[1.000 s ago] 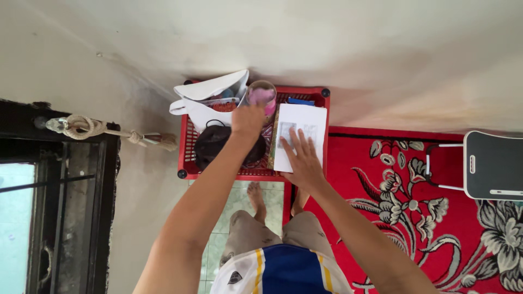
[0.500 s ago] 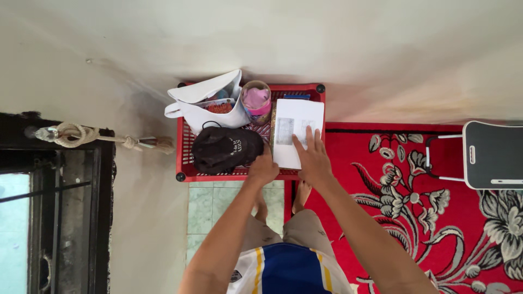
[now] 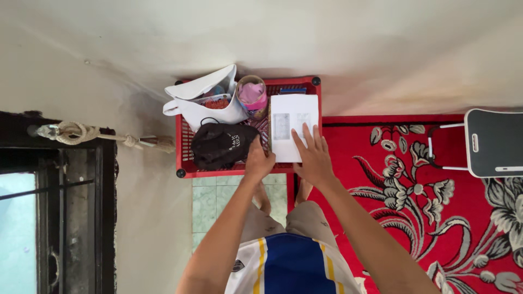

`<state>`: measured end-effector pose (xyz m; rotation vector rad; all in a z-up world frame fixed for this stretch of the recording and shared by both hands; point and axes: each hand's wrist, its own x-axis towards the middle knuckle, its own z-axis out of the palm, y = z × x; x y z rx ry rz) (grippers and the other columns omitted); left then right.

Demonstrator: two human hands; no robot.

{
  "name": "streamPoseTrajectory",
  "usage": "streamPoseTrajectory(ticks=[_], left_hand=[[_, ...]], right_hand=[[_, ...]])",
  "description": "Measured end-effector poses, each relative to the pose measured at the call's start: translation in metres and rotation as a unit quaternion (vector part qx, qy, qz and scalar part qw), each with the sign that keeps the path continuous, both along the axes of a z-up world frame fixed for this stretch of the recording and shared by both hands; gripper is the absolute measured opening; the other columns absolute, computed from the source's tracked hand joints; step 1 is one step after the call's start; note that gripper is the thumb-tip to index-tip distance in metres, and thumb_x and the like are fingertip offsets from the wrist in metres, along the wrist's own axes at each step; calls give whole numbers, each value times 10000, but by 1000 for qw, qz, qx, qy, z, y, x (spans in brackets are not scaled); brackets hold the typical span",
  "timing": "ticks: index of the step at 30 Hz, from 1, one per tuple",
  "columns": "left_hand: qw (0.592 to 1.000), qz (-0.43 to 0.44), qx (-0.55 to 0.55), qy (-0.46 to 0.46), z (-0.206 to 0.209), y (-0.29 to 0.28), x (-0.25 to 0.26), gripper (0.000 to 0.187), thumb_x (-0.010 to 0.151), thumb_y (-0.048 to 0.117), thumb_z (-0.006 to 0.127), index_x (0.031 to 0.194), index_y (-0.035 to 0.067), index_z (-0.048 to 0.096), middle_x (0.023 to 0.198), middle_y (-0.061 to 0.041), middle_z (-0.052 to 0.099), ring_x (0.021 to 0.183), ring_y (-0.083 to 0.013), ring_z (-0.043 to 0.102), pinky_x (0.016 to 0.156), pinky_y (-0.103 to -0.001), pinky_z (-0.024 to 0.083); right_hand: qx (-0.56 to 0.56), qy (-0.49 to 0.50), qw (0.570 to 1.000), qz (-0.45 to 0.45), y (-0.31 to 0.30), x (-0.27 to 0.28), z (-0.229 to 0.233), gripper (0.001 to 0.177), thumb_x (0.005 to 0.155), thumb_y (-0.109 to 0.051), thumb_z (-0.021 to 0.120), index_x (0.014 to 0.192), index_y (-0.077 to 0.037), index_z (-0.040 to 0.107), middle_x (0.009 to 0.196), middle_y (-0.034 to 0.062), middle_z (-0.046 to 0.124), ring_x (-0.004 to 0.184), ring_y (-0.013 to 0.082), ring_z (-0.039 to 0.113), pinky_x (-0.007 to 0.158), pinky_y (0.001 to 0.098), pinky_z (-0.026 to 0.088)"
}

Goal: The person organizes various items including a white cloth, a black pouch, and documents into a red plastic basket.

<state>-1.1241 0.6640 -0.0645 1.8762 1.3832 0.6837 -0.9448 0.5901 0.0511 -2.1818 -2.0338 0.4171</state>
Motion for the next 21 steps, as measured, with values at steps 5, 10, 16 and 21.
streamPoseTrajectory(ticks=[5,10,16,21], left_hand=[[989,84,-98,-70,49,-7,29,560,805,163,660,1329,-4,556,1212,-196,641,1056,-366,665,929,-416,543],[978,79,-173,-86,72,-4,66,537,801,193,692,1290,5,572,1198,-153,657,998,-298,696,870,-379,554],[951,1,-233,-205,107,-45,152,339,946,202,642,1224,7,629,1127,-130,718,985,-250,697,859,-377,567],[741,-85,-503,-437,141,-110,252,271,1037,127,520,1282,37,595,834,-36,601,797,-174,621,837,-388,590]], right_hand=[[78,158,979,-98,-13,-2,18,975,714,-261,793,1568,-139,339,1618,243,300,1499,498,228,1160,608,275],[134,203,949,-198,-35,14,8,899,743,-189,755,1558,-111,383,1604,255,378,1490,485,304,1176,552,312],[194,625,655,-377,-67,80,11,591,982,-335,465,1507,-64,442,1446,218,594,1339,348,583,1099,478,467],[292,759,457,-360,-159,163,69,634,1013,-452,291,1488,-59,442,1385,246,636,1265,360,629,1113,471,450]])
